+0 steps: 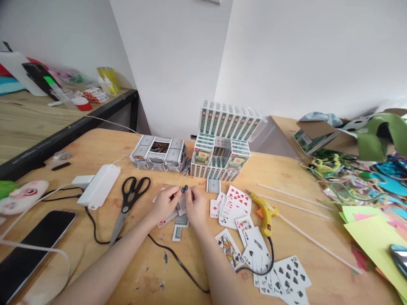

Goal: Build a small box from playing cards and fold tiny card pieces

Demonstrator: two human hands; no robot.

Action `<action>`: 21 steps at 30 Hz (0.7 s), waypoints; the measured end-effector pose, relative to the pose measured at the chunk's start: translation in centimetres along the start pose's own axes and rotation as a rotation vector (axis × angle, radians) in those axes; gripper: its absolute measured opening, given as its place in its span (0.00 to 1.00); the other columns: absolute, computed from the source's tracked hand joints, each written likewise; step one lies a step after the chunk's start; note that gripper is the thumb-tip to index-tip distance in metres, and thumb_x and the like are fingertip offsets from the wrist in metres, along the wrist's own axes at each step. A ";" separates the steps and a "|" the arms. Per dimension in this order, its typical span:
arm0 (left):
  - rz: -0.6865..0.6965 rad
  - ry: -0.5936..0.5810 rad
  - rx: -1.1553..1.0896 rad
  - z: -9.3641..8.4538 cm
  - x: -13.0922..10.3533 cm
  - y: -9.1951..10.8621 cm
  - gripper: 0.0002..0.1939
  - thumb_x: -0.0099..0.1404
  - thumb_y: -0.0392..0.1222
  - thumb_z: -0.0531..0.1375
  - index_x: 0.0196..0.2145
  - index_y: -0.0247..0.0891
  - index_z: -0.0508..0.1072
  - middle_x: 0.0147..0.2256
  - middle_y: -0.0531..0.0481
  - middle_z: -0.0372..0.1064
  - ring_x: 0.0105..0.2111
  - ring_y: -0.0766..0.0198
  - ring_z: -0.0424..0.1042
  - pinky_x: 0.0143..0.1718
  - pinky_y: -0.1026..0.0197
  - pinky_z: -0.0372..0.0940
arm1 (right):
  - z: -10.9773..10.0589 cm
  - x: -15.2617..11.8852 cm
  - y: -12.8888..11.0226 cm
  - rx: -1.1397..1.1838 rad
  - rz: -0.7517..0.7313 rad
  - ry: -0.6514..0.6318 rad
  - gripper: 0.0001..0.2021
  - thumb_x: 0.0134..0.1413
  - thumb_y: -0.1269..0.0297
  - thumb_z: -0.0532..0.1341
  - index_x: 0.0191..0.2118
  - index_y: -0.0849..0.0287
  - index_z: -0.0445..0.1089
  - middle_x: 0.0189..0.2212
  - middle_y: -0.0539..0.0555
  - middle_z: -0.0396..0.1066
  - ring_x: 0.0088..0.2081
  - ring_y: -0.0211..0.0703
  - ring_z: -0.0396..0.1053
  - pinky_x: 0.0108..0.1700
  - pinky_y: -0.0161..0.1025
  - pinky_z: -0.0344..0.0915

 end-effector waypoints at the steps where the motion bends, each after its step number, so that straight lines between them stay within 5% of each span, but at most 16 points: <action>1: 0.002 -0.009 -0.019 0.2 -0.1 0.2 0.16 0.63 0.42 0.48 0.19 0.38 0.52 0.19 0.57 0.52 0.22 0.70 0.54 0.25 0.66 0.49 | -0.1 0.1 0.3 0.066 0.029 -0.001 0.17 0.53 0.50 0.54 0.25 0.59 0.62 0.19 0.46 0.58 0.22 0.34 0.54 0.24 0.32 0.52; 16: -0.014 -0.040 -0.074 0.7 -0.7 1.3 0.17 0.63 0.43 0.48 0.18 0.38 0.52 0.16 0.58 0.50 0.19 0.71 0.51 0.22 0.66 0.46 | -0.5 0.3 0.5 0.326 0.148 0.012 0.20 0.44 0.47 0.61 0.22 0.61 0.65 0.16 0.45 0.55 0.19 0.31 0.48 0.21 0.31 0.46; 21: -0.061 0.003 -0.148 0.4 -1.1 0.6 0.20 0.63 0.46 0.49 0.17 0.37 0.49 0.16 0.58 0.47 0.19 0.72 0.49 0.22 0.66 0.46 | -0.2 0.4 0.7 0.338 0.161 -0.086 0.17 0.44 0.49 0.62 0.23 0.61 0.68 0.17 0.46 0.60 0.19 0.32 0.53 0.21 0.31 0.49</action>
Point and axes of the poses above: each hand's wrist, its own x-axis towards the middle knuckle, its own z-axis out of the palm, y = z × x, the point moved 9 cm from there along x, towards the middle knuckle
